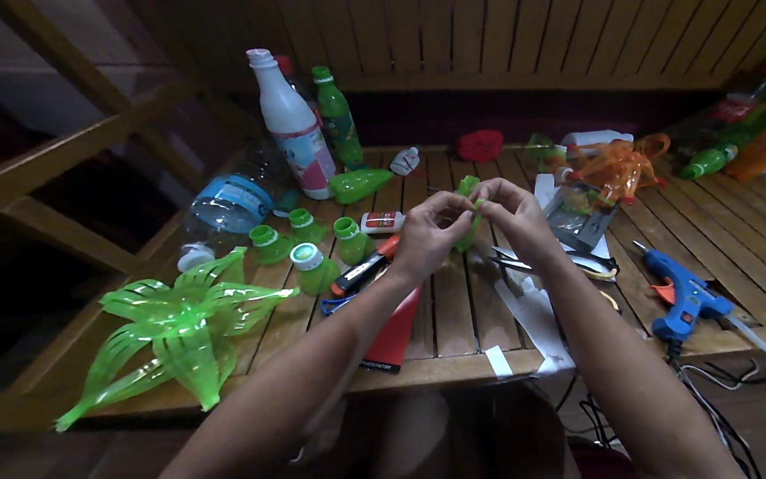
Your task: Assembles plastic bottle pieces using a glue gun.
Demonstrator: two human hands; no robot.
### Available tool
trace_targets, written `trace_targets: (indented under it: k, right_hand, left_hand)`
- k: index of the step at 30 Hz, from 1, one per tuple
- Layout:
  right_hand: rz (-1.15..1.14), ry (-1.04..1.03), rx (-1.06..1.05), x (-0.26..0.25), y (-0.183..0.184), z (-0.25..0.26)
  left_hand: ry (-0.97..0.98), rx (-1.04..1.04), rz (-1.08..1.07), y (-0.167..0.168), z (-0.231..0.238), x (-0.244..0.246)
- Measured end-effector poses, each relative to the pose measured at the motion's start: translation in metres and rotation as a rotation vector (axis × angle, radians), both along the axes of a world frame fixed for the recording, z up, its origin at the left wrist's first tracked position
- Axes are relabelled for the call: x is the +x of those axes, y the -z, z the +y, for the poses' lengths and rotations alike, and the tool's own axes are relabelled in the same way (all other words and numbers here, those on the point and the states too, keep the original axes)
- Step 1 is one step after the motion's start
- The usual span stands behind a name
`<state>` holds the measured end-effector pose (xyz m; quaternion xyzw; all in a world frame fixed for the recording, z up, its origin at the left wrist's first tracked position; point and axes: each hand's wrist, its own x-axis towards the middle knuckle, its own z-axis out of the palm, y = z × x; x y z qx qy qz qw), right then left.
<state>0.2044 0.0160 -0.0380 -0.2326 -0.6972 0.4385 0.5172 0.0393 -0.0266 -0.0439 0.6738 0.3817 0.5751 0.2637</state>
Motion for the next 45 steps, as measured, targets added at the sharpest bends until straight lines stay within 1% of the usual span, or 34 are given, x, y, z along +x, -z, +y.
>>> trace_targets:
  k: [5, 12, 19, 29, 37, 45]
  right_hand:
    - [-0.001, -0.016, 0.033, 0.0006, 0.0001, 0.0016]
    - [0.012, -0.024, 0.032, 0.0017, -0.0006, 0.0008]
    - [-0.063, -0.034, 0.028, 0.0046, -0.0035, 0.0004]
    - [-0.097, 0.003, 0.037, 0.0058, -0.0083, -0.0044]
    - [-0.061, 0.02, 0.067, 0.0038, -0.0074, -0.0049]
    - [-0.02, 0.015, 0.007, 0.0041, -0.0078, -0.0046]
  left_hand:
    - [0.036, -0.018, -0.018, 0.001, 0.0019, -0.0001]
    - [0.06, 0.013, -0.032, 0.0024, 0.0032, -0.0013]
    - [0.039, -0.018, -0.027, 0.0016, 0.0016, -0.001]
    - [0.03, -0.039, -0.05, -0.0001, -0.0007, -0.0002]
    - [0.033, -0.033, -0.064, 0.0009, 0.001, -0.0004]
    - [0.015, -0.025, -0.02, -0.0006, 0.0006, 0.0002]
